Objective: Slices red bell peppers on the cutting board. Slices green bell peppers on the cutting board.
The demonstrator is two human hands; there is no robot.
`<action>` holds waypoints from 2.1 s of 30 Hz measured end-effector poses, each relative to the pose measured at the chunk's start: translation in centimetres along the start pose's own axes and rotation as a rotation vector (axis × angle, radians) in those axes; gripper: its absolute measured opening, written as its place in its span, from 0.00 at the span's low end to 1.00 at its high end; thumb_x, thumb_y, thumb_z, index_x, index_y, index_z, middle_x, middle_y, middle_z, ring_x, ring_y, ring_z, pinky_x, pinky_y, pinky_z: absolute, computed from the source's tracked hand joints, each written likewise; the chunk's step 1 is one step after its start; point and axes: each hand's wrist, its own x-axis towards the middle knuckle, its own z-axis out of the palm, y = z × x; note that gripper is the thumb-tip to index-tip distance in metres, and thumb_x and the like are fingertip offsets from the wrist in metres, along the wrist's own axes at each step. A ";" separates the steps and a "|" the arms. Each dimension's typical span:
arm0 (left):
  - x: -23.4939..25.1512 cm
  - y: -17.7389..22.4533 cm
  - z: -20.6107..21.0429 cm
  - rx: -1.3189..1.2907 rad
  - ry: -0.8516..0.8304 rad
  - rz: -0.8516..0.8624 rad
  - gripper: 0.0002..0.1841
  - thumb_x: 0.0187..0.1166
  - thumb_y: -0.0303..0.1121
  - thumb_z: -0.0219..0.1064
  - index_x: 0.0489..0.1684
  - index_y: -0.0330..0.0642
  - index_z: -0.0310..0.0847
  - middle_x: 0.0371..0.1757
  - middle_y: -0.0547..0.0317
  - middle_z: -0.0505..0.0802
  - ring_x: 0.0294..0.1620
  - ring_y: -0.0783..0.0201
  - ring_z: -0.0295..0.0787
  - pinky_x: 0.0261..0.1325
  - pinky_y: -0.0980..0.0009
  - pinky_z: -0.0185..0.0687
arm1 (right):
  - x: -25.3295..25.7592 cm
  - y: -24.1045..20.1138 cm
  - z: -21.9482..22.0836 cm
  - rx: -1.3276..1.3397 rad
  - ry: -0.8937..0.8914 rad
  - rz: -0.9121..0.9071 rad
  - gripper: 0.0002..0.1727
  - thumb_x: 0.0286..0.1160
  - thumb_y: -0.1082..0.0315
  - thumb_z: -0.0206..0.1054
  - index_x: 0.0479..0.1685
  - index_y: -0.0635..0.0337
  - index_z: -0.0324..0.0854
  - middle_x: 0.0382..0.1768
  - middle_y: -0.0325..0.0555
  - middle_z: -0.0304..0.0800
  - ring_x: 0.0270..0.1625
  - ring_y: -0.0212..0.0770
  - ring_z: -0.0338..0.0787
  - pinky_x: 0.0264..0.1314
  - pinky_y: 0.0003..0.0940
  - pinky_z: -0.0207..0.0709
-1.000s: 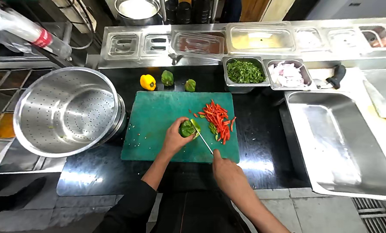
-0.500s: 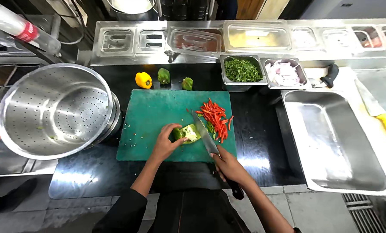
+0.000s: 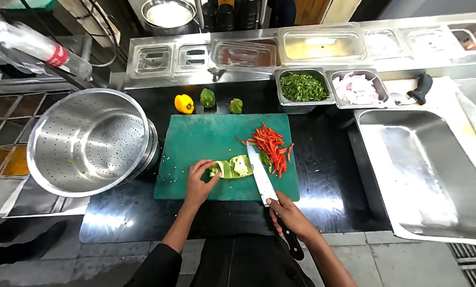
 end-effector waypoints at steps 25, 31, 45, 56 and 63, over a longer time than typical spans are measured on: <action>5.4 6.2 0.7 0.094 -0.561 0.058 0.13 0.80 0.28 0.72 0.59 0.38 0.88 0.73 0.47 0.83 0.65 0.56 0.89 0.65 0.60 0.89 | -1.0 -0.2 3.6 -0.203 0.127 0.167 0.23 0.96 0.48 0.43 0.64 0.57 0.71 0.23 0.40 0.78 0.19 0.37 0.83 0.24 0.35 0.82; 4.6 5.7 1.0 0.092 -0.482 0.118 0.12 0.77 0.27 0.74 0.56 0.36 0.88 0.66 0.48 0.88 0.61 0.58 0.90 0.63 0.60 0.89 | -1.0 -1.0 4.9 -0.268 0.144 0.199 0.27 0.97 0.46 0.38 0.67 0.58 0.69 0.27 0.44 0.83 0.22 0.39 0.88 0.28 0.37 0.86; 3.8 4.7 1.5 0.043 -0.404 0.032 0.12 0.80 0.27 0.70 0.58 0.35 0.86 0.67 0.45 0.86 0.64 0.58 0.88 0.63 0.62 0.89 | 0.7 -2.3 4.9 -0.370 0.117 0.201 0.26 0.97 0.46 0.38 0.65 0.58 0.69 0.27 0.45 0.80 0.22 0.41 0.86 0.30 0.38 0.84; 3.6 4.9 1.7 0.012 -0.402 -0.041 0.13 0.81 0.26 0.69 0.60 0.33 0.85 0.69 0.45 0.85 0.66 0.58 0.87 0.65 0.61 0.88 | 1.3 -2.6 4.8 -0.391 0.074 0.185 0.26 0.97 0.46 0.39 0.66 0.58 0.69 0.27 0.46 0.81 0.23 0.41 0.87 0.31 0.38 0.85; 2.6 3.8 2.1 -0.045 -0.389 0.021 0.13 0.83 0.25 0.65 0.61 0.31 0.84 0.68 0.44 0.86 0.61 0.59 0.90 0.64 0.64 0.88 | 1.7 -2.6 4.6 -0.344 0.024 0.201 0.26 0.97 0.46 0.39 0.63 0.59 0.70 0.26 0.43 0.78 0.21 0.38 0.84 0.28 0.35 0.83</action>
